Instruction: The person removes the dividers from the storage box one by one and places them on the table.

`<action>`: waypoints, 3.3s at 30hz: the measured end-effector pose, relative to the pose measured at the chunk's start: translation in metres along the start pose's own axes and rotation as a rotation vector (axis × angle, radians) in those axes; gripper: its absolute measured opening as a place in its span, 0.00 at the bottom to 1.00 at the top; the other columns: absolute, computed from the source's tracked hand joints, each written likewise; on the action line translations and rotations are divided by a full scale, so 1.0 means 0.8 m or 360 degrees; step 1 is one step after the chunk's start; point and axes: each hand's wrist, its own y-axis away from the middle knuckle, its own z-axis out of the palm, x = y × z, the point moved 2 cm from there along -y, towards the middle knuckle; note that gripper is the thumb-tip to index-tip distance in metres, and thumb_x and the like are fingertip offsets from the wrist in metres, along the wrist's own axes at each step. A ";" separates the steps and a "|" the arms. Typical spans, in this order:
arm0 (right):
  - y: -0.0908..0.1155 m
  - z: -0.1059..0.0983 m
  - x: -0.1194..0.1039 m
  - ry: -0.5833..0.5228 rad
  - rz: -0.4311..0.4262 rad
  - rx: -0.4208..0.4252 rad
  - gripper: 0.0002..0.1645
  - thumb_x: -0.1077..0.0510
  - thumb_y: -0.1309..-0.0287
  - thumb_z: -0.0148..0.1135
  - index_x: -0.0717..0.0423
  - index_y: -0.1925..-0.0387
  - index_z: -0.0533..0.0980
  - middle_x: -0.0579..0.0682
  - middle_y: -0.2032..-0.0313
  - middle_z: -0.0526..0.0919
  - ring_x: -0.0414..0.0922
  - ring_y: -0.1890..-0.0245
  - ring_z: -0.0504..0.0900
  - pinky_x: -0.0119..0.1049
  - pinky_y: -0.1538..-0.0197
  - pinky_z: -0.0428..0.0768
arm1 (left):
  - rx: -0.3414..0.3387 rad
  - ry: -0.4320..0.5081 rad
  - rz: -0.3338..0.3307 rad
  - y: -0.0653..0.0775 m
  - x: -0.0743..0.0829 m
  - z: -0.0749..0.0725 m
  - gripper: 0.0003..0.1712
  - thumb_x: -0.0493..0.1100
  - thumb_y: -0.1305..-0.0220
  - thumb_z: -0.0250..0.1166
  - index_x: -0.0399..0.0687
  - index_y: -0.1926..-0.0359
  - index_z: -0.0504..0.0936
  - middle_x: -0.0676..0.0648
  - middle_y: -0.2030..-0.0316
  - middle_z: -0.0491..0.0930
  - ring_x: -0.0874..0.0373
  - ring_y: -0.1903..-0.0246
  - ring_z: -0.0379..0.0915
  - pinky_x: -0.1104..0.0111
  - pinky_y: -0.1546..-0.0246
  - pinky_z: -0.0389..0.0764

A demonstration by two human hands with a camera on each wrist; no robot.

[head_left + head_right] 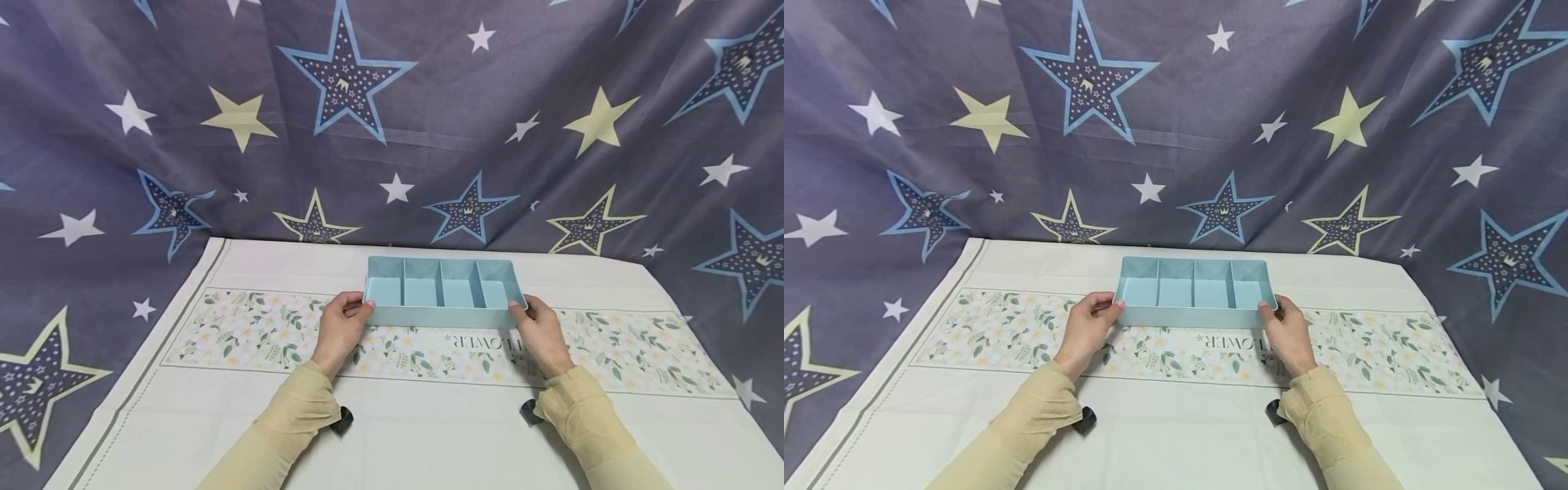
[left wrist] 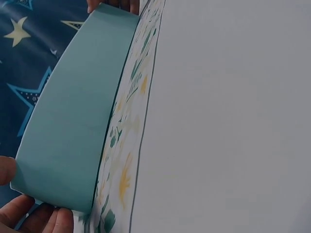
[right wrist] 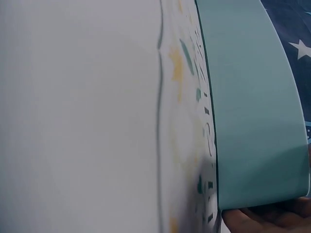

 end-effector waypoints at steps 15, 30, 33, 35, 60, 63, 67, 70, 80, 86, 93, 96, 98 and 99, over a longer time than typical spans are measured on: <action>-0.001 0.009 -0.006 -0.0029 -0.0026 -0.0019 0.40 0.29 0.43 0.41 0.51 0.39 0.60 0.56 0.46 0.70 0.46 0.50 0.70 0.52 0.48 0.73 | 0.0041 -0.0029 0.0024 -0.001 -0.003 -0.012 0.18 0.48 0.43 0.62 0.43 0.54 0.74 0.44 0.58 0.76 0.60 0.61 0.72 0.63 0.59 0.78; 0.001 0.019 -0.016 -0.0016 -0.0065 -0.0041 0.40 0.29 0.43 0.41 0.52 0.40 0.61 0.55 0.49 0.72 0.45 0.54 0.71 0.51 0.51 0.75 | 0.0103 -0.0050 0.0010 0.003 -0.008 -0.024 0.22 0.52 0.43 0.61 0.42 0.52 0.73 0.44 0.57 0.75 0.57 0.59 0.71 0.64 0.59 0.78; 0.000 0.021 -0.017 0.0003 -0.0064 -0.0028 0.42 0.27 0.44 0.40 0.52 0.40 0.61 0.55 0.49 0.72 0.45 0.53 0.71 0.51 0.51 0.75 | 0.0105 -0.0033 0.0032 0.003 -0.007 -0.027 0.22 0.50 0.43 0.61 0.41 0.53 0.73 0.42 0.58 0.75 0.56 0.60 0.72 0.62 0.59 0.78; 0.000 0.023 -0.018 0.0011 -0.0059 -0.0021 0.43 0.26 0.45 0.39 0.52 0.40 0.61 0.54 0.49 0.72 0.45 0.53 0.71 0.50 0.51 0.75 | 0.0107 -0.0038 0.0015 0.003 -0.007 -0.028 0.21 0.50 0.43 0.61 0.40 0.53 0.73 0.43 0.57 0.75 0.57 0.60 0.72 0.62 0.59 0.78; 0.005 0.031 -0.028 -0.0041 -0.0083 -0.0020 0.40 0.27 0.46 0.43 0.50 0.43 0.65 0.49 0.54 0.74 0.40 0.59 0.72 0.47 0.54 0.77 | 0.0222 -0.0066 0.0061 -0.039 -0.088 -0.028 0.25 0.63 0.49 0.62 0.54 0.55 0.75 0.53 0.61 0.76 0.64 0.63 0.72 0.66 0.64 0.79; 0.006 0.031 -0.029 -0.0035 -0.0076 -0.0028 0.39 0.29 0.45 0.44 0.50 0.43 0.65 0.50 0.53 0.74 0.40 0.58 0.72 0.48 0.53 0.76 | 0.0225 -0.0079 0.0058 -0.041 -0.089 -0.029 0.24 0.63 0.48 0.62 0.55 0.56 0.75 0.54 0.62 0.76 0.65 0.64 0.71 0.67 0.65 0.79; 0.006 0.032 -0.030 -0.0036 -0.0081 -0.0037 0.39 0.28 0.45 0.44 0.51 0.43 0.65 0.50 0.54 0.74 0.41 0.58 0.72 0.48 0.53 0.76 | 0.0234 -0.0094 0.0057 -0.042 -0.090 -0.030 0.22 0.63 0.48 0.62 0.58 0.57 0.75 0.55 0.62 0.75 0.66 0.64 0.71 0.67 0.65 0.79; 0.006 0.032 -0.031 -0.0044 -0.0086 -0.0039 0.40 0.28 0.45 0.43 0.51 0.42 0.64 0.50 0.53 0.74 0.41 0.58 0.72 0.49 0.52 0.76 | 0.0237 -0.0086 0.0056 -0.042 -0.090 -0.030 0.21 0.63 0.48 0.62 0.59 0.58 0.75 0.55 0.63 0.76 0.66 0.64 0.72 0.67 0.65 0.79; 0.007 0.030 -0.031 -0.0066 -0.0083 -0.0032 0.36 0.32 0.42 0.45 0.51 0.41 0.63 0.51 0.52 0.74 0.41 0.57 0.72 0.48 0.53 0.76 | 0.0244 -0.0080 0.0051 -0.043 -0.089 -0.029 0.21 0.62 0.48 0.63 0.57 0.57 0.76 0.54 0.62 0.76 0.66 0.64 0.72 0.67 0.64 0.79; 0.008 0.031 -0.031 -0.0074 -0.0086 -0.0026 0.37 0.31 0.43 0.45 0.51 0.42 0.64 0.51 0.53 0.74 0.41 0.58 0.72 0.47 0.54 0.77 | 0.0256 -0.0093 0.0050 -0.043 -0.090 -0.029 0.23 0.63 0.49 0.63 0.57 0.57 0.76 0.55 0.62 0.76 0.66 0.63 0.71 0.67 0.64 0.79; 0.008 0.031 -0.032 -0.0084 -0.0099 -0.0042 0.40 0.30 0.43 0.44 0.53 0.41 0.63 0.54 0.52 0.74 0.43 0.57 0.73 0.49 0.53 0.76 | 0.0248 -0.0092 0.0064 -0.042 -0.090 -0.029 0.24 0.62 0.48 0.63 0.54 0.55 0.76 0.53 0.61 0.76 0.64 0.62 0.71 0.65 0.63 0.79; 0.008 0.031 -0.031 -0.0085 -0.0087 -0.0035 0.39 0.30 0.43 0.44 0.52 0.41 0.63 0.53 0.52 0.74 0.42 0.57 0.73 0.48 0.53 0.77 | 0.0241 -0.0093 0.0072 -0.042 -0.090 -0.029 0.24 0.61 0.48 0.62 0.53 0.55 0.76 0.52 0.61 0.76 0.63 0.62 0.71 0.64 0.63 0.79; 0.008 0.031 -0.031 -0.0087 -0.0075 -0.0030 0.38 0.30 0.43 0.44 0.51 0.41 0.63 0.52 0.52 0.74 0.41 0.57 0.72 0.47 0.53 0.77 | 0.0237 -0.0092 0.0077 -0.042 -0.090 -0.029 0.24 0.61 0.47 0.62 0.53 0.55 0.76 0.51 0.61 0.76 0.63 0.62 0.71 0.64 0.63 0.79; 0.009 0.031 -0.031 -0.0093 -0.0069 -0.0029 0.38 0.30 0.44 0.45 0.51 0.42 0.64 0.52 0.53 0.74 0.41 0.58 0.72 0.47 0.53 0.77 | 0.0234 -0.0085 0.0081 -0.042 -0.090 -0.029 0.24 0.61 0.47 0.62 0.53 0.54 0.76 0.51 0.60 0.76 0.63 0.62 0.71 0.63 0.62 0.79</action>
